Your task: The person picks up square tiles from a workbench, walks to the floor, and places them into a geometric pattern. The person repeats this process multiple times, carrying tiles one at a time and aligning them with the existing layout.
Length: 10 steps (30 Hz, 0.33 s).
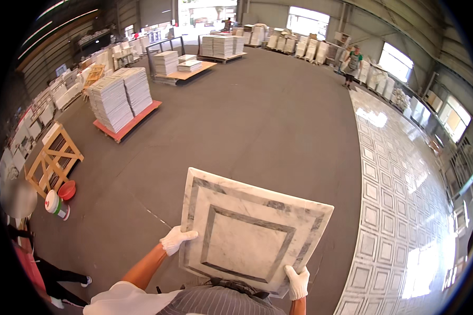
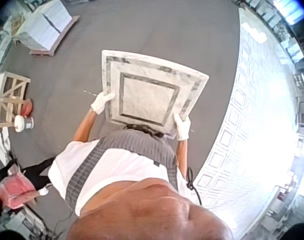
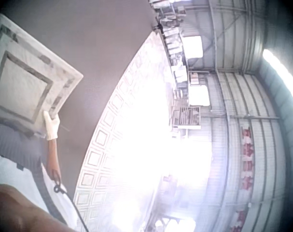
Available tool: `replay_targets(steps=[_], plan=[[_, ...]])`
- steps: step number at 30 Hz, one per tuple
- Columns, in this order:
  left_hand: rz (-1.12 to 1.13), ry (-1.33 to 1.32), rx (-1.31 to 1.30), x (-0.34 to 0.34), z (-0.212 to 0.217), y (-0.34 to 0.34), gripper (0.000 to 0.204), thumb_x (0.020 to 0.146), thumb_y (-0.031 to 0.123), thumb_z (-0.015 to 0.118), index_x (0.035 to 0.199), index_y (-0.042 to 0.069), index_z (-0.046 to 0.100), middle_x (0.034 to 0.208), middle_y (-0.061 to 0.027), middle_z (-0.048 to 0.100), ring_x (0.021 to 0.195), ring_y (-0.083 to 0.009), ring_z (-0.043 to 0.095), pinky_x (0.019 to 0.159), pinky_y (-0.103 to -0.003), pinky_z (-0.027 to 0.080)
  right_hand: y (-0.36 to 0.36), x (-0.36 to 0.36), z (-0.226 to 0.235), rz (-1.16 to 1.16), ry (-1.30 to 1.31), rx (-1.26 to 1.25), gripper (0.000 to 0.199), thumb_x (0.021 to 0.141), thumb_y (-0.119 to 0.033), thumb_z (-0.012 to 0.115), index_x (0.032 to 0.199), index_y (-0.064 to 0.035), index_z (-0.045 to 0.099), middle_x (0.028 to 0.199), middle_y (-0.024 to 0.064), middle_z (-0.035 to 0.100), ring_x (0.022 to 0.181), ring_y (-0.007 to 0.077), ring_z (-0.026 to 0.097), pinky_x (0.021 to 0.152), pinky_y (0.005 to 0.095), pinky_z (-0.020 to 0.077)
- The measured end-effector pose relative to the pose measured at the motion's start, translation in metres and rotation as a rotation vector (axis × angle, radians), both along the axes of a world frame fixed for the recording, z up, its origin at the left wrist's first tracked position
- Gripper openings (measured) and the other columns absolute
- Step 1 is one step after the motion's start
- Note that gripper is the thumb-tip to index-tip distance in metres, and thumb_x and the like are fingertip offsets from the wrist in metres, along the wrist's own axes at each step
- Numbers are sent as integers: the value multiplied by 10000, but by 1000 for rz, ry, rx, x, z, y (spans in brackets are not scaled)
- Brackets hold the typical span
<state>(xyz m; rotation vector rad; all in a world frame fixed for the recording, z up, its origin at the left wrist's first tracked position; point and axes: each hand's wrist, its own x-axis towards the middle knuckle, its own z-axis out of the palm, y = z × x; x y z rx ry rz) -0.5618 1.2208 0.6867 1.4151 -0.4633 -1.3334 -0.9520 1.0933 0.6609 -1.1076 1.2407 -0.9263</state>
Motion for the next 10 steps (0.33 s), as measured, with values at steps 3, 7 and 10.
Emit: replay_targets(steps=[3, 7, 10], plan=[[91, -90, -25, -9, 3, -97, 461, 843, 188, 702, 1229, -17, 553, 1152, -64, 619, 1023, -166, 579, 930, -343, 447, -134, 12, 15, 92, -68, -4, 273, 774, -128, 702, 995, 16, 630, 767, 34, 661, 558, 95, 576, 490, 242, 453], [157, -76, -16, -7, 20, -165, 512, 834, 232, 723, 1249, -12, 549, 1177, -54, 610, 1061, -156, 543, 968, -331, 397, -223, 35, 59, 174, -6, -15, 292, 776, -119, 688, 1021, 27, 625, 843, 48, 668, 644, 109, 591, 573, 248, 475], [142, -184, 47, -4, 23, -231, 548, 834, 279, 717, 1271, 0, 539, 1209, -59, 597, 1104, -162, 528, 1011, -340, 362, -310, 52, 56, 243, -69, -29, 318, 774, -105, 683, 1054, 34, 622, 893, 59, 673, 739, 135, 611, 673, 258, 489]])
